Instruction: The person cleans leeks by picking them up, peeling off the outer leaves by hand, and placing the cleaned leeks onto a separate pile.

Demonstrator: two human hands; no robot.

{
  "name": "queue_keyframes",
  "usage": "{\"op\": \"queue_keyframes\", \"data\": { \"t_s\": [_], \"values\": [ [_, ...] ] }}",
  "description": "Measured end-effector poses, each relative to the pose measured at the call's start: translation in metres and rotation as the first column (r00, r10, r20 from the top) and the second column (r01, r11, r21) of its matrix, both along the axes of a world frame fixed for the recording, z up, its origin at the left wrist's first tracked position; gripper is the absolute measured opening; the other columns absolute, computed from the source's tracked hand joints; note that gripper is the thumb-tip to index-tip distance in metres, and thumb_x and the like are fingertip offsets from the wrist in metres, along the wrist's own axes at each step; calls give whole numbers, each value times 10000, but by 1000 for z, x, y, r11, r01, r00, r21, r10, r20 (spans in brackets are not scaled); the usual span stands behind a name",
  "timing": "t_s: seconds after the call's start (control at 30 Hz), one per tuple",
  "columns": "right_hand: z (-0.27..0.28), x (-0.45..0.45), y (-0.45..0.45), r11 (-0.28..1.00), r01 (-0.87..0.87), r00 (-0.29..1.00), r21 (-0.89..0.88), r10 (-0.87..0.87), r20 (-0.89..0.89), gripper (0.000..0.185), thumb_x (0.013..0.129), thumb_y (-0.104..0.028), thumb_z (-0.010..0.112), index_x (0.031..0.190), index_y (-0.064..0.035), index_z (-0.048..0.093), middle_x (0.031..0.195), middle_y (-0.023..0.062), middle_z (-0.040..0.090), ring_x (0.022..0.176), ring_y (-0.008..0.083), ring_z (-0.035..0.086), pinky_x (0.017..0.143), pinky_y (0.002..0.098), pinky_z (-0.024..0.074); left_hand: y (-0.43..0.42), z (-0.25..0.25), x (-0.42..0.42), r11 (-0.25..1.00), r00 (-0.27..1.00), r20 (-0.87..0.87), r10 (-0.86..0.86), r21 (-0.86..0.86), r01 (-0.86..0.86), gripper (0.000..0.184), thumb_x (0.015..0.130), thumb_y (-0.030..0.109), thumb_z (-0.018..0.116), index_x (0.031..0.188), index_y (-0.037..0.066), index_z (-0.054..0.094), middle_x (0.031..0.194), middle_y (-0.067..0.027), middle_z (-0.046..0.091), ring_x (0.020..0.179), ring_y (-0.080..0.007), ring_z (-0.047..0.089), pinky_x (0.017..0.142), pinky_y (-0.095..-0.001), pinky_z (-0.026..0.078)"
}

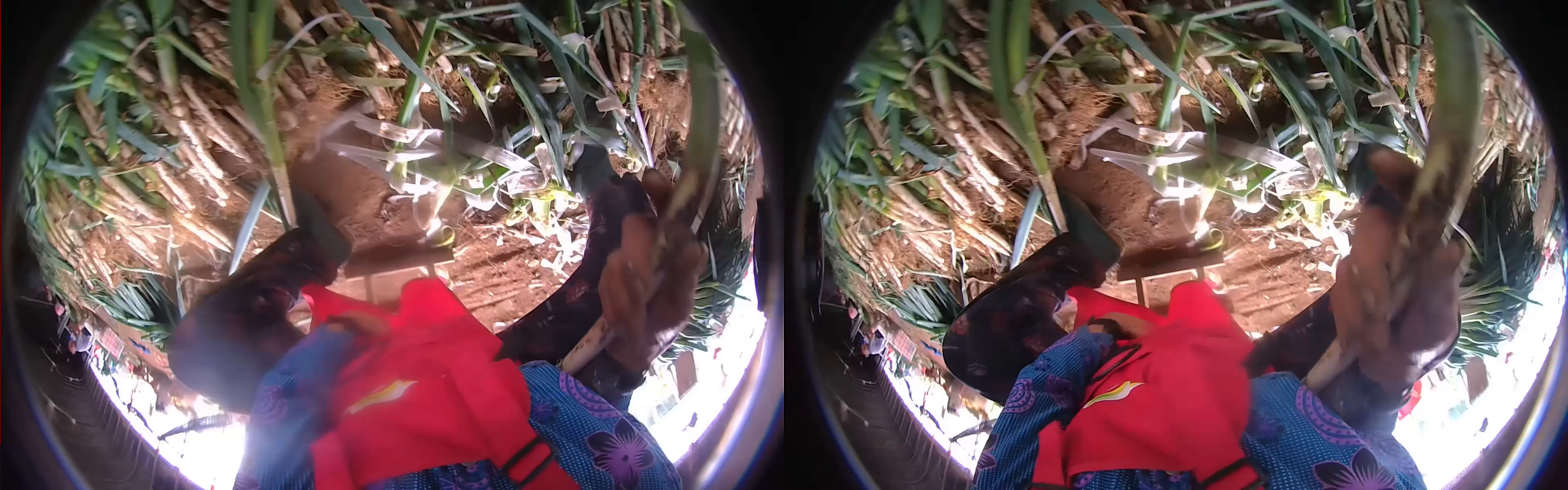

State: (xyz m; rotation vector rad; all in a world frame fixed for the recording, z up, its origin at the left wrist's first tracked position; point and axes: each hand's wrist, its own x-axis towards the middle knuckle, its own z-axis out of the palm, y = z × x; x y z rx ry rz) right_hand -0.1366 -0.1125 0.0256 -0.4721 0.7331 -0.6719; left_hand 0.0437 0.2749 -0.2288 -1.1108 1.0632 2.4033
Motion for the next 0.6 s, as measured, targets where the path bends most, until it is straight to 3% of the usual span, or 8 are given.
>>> {"op": "queue_keyframes", "data": {
  "t_s": [0.1,0.23,0.3,0.33,0.4,0.43,0.5,0.6],
  "values": [
    [10,23,49,986,135,984,-101,-145,-100,500,1003,-283,404,1347,72,324,635,2,445,378,49,326,312,174,270,-11,-4,17,985,995,104,-8,-170,26,265,827,230,636,1019,56,691,949,-131,692,909,-215,651,824,-340,494],
    [15,23,94,989,-61,982,-131,36,-186,454,973,-299,463,1315,-5,415,666,-10,450,458,41,375,382,191,336,-34,33,31,893,954,229,191,-444,-73,234,817,191,658,994,44,704,934,-117,698,912,-197,652,833,-335,493],
    [14,22,107,969,-153,981,-196,124,-151,418,961,-289,497,1292,-37,445,706,-10,482,486,48,408,418,205,368,-60,80,36,705,874,118,472,-646,-294,254,826,199,653,1017,36,690,935,-107,692,908,-191,645,829,-332,492],
    [-1,19,110,806,-385,876,-450,166,-453,413,955,-268,514,1286,-32,443,717,-9,492,491,52,419,423,206,375,-73,106,39,553,815,0,579,-735,-393,282,837,217,642,1047,31,674,940,-101,685,904,-191,638,824,-331,492],
    [21,34,126,794,-358,870,-492,91,-485,416,940,-233,552,1284,-29,439,719,-11,501,503,58,441,424,210,386,-89,164,48,225,677,-297,673,-791,-570,338,860,252,621,1106,20,640,950,-87,671,896,-189,623,812,-329,491],
    [37,46,150,947,-118,980,-299,62,-190,424,932,-220,572,1287,-32,437,710,-12,500,508,62,451,421,214,390,-96,197,54,193,577,-377,724,-693,-695,348,877,243,619,1149,26,612,986,-73,658,908,-176,613,807,-318,492],
    [57,56,170,896,-225,972,-382,178,-156,429,930,-215,576,1295,-41,432,713,-7,504,519,59,455,407,219,387,-108,263,66,84,329,-504,799,-449,-890,379,910,224,614,1235,38,557,1058,-43,632,932,-149,595,797,-296,494],
    [87,76,196,842,-310,938,-442,195,-288,337,922,-251,585,1181,-56,492,720,-23,496,520,47,442,421,201,360,-125,295,86,-127,327,-538,777,-643,-756,495,906,280,629,1327,61,488,1121,-54,619,970,-174,604,808,-317,510]
  ]
}}
